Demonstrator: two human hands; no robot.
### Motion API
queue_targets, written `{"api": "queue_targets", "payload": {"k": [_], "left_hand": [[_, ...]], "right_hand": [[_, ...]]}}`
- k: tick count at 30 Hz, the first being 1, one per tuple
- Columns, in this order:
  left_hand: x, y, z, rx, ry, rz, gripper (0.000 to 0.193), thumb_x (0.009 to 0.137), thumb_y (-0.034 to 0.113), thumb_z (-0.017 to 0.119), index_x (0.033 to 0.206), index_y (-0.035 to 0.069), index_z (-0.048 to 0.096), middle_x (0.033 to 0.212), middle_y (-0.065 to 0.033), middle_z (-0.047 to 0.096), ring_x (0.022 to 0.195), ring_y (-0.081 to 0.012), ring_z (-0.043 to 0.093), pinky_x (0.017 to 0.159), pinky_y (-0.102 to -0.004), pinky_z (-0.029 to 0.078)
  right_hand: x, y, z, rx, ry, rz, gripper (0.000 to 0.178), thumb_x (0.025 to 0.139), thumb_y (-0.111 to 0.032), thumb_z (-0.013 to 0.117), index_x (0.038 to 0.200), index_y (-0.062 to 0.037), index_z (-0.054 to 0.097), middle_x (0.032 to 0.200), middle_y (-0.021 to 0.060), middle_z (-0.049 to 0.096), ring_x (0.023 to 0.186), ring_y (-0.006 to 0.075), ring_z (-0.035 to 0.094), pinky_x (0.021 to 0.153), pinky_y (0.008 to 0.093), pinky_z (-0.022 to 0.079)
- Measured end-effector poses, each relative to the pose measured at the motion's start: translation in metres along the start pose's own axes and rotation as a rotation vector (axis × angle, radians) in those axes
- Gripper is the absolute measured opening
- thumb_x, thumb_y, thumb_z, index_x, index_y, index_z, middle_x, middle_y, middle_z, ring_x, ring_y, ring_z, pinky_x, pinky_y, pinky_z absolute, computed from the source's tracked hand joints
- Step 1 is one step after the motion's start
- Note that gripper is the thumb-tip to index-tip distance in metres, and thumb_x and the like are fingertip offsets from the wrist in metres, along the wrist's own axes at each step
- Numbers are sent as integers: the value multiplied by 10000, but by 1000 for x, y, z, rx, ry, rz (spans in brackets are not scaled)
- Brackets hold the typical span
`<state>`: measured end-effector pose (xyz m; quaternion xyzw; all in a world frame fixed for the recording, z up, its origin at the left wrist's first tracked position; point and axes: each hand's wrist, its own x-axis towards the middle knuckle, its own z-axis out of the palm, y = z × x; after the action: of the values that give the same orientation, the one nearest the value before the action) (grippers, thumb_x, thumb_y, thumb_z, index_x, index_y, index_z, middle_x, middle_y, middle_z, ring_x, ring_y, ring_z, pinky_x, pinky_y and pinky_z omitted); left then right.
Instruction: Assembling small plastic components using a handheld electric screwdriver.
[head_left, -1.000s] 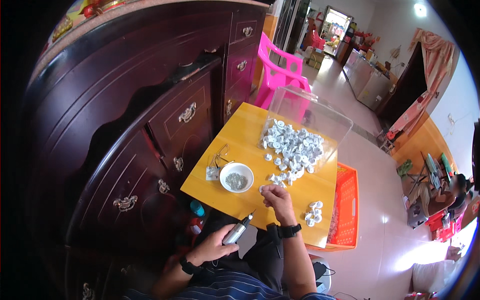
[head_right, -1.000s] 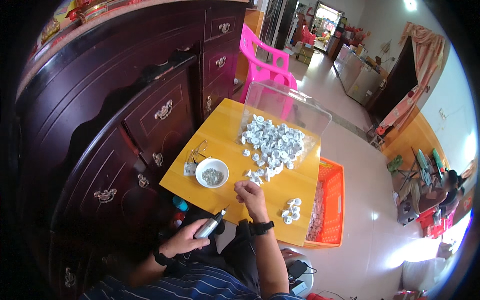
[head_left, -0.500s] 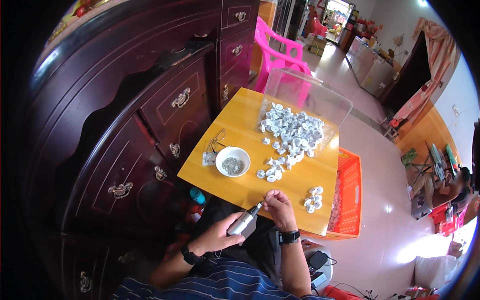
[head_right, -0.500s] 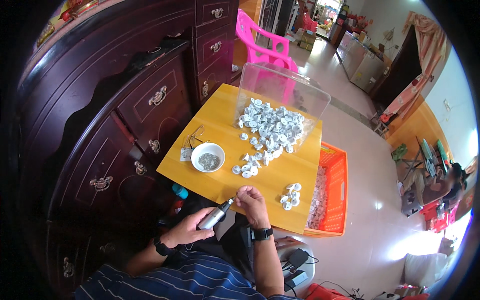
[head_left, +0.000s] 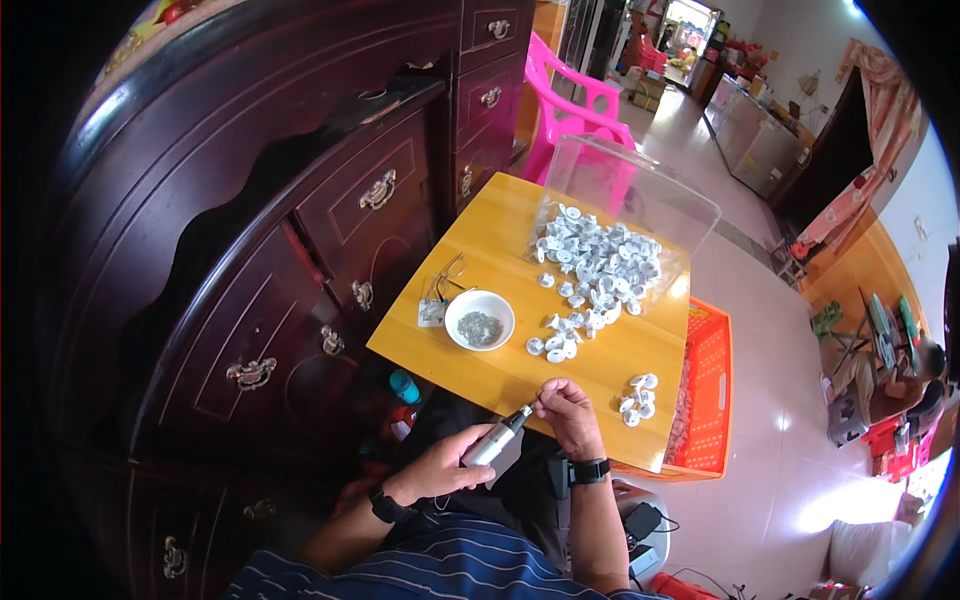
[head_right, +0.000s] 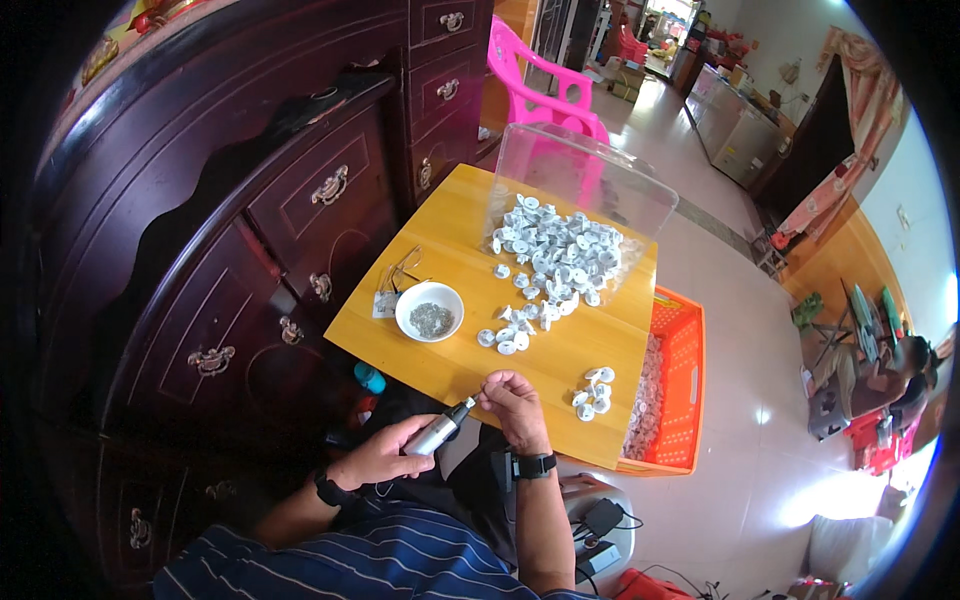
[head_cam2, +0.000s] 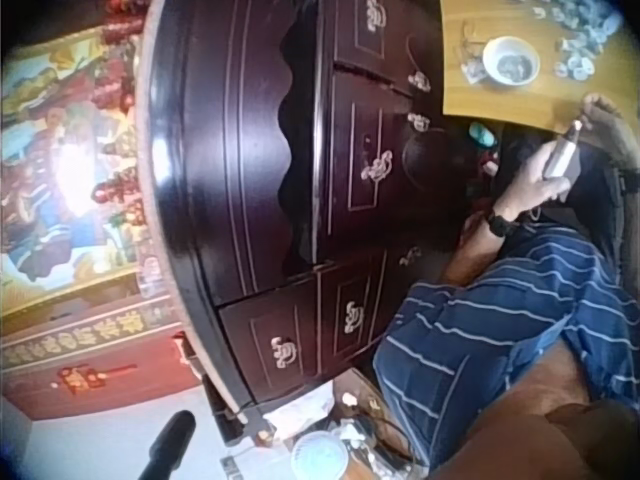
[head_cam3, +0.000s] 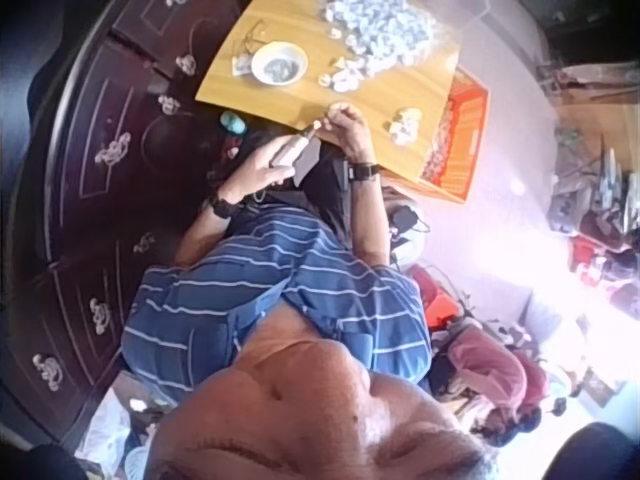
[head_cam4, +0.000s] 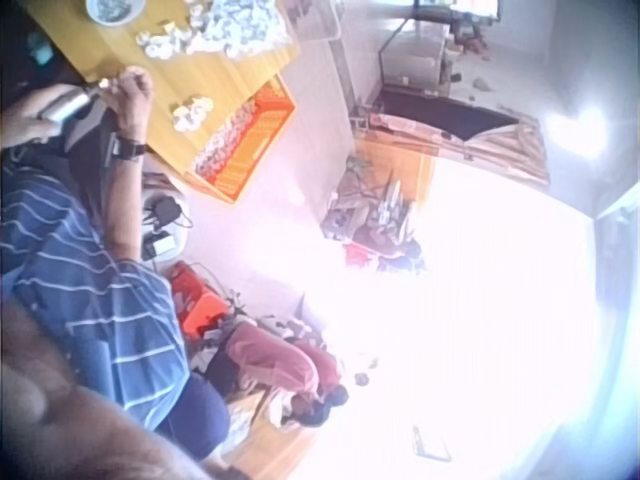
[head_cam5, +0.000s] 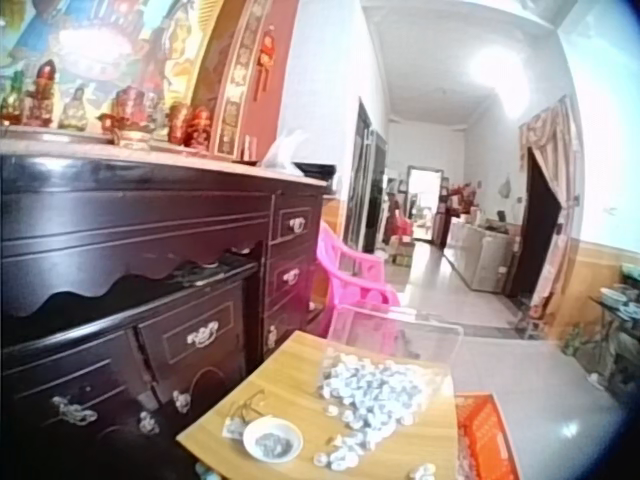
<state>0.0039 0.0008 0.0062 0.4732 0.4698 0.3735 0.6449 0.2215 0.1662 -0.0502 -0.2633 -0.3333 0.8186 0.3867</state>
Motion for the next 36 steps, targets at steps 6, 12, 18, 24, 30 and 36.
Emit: {"api": "queue_targets", "payload": {"k": [6,12,18,24,30,36], "left_hand": [[-3,-3,1,419,157,301,715,887,167,746,1503,17,417,1141,-203,698,964,-319,738,802,-399,577],[-6,-2,4,725,276,302,701,848,174,742,1462,27,437,1176,-283,672,1035,-454,673,851,-473,565],[-2,-13,-1,378,196,261,699,870,177,753,1484,35,452,1173,-239,689,1034,-360,725,873,-406,570],[3,-19,-4,287,269,325,666,889,155,758,1475,21,473,1129,-165,704,999,-202,703,881,-348,555],[-4,-2,-7,272,307,217,657,886,161,767,1462,15,484,1113,-155,702,982,-194,697,875,-341,552],[-1,-8,-7,334,305,296,666,883,165,773,1461,11,480,1131,-198,702,1017,-258,718,883,-362,551]], "right_hand": [[3,-10,0,-94,-32,112,75,957,-13,675,1030,-30,678,912,54,703,810,151,691,745,260,575],[4,-13,2,-180,-6,178,81,955,-27,684,1035,-37,682,920,41,710,813,135,700,757,253,579],[3,-7,9,-141,0,122,120,964,-33,685,1083,-49,679,940,25,713,828,129,698,775,260,583],[21,-20,11,-569,157,-244,179,941,-37,698,1119,-45,683,1047,53,716,845,163,719,742,284,573],[46,-37,27,-1437,346,-590,240,843,-14,687,1066,-100,711,1014,131,685,877,293,717,716,413,569],[57,-34,17,-1811,235,-499,159,888,-93,637,1031,-112,705,1029,148,670,880,400,685,750,508,567]]}}
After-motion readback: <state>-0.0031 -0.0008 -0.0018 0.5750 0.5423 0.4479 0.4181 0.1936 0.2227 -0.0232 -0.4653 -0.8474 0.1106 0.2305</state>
